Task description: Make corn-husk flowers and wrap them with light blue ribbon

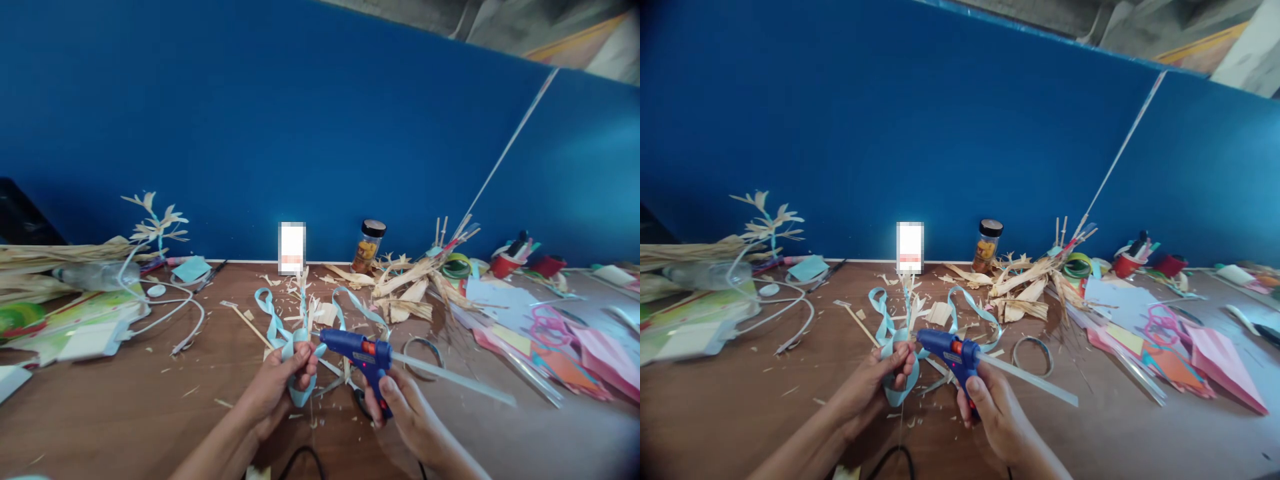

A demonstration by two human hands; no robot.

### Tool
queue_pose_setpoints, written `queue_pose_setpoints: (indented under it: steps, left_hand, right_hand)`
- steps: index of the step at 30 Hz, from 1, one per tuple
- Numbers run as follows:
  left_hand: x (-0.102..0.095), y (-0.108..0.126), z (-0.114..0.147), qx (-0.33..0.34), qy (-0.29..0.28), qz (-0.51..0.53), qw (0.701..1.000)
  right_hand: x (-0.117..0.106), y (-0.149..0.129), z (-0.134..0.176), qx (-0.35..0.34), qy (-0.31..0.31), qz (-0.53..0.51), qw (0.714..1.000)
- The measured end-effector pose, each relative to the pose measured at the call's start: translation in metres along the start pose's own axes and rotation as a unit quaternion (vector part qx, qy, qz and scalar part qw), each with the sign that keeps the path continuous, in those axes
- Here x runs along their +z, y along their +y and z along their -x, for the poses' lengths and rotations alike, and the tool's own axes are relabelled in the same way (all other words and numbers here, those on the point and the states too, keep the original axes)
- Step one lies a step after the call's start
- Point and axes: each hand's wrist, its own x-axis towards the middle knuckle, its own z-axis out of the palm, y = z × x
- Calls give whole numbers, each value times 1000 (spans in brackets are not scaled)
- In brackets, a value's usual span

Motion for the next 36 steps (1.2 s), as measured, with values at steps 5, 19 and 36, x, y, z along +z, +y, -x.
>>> queue_pose_setpoints:
  steps: [5, 19, 36]
  left_hand:
    - [0, 0, 0, 4, 3, 2, 1000]
    - [3, 1, 3, 14, 30, -39, 999]
    - [9, 2, 8, 29, 14, -79, 996]
  right_hand:
    - [1, -1, -3, 0, -1, -3, 1000]
    - [-53, 4, 32, 36, 211, 399, 892]
    - [-66, -11, 52, 64, 220, 608, 760]
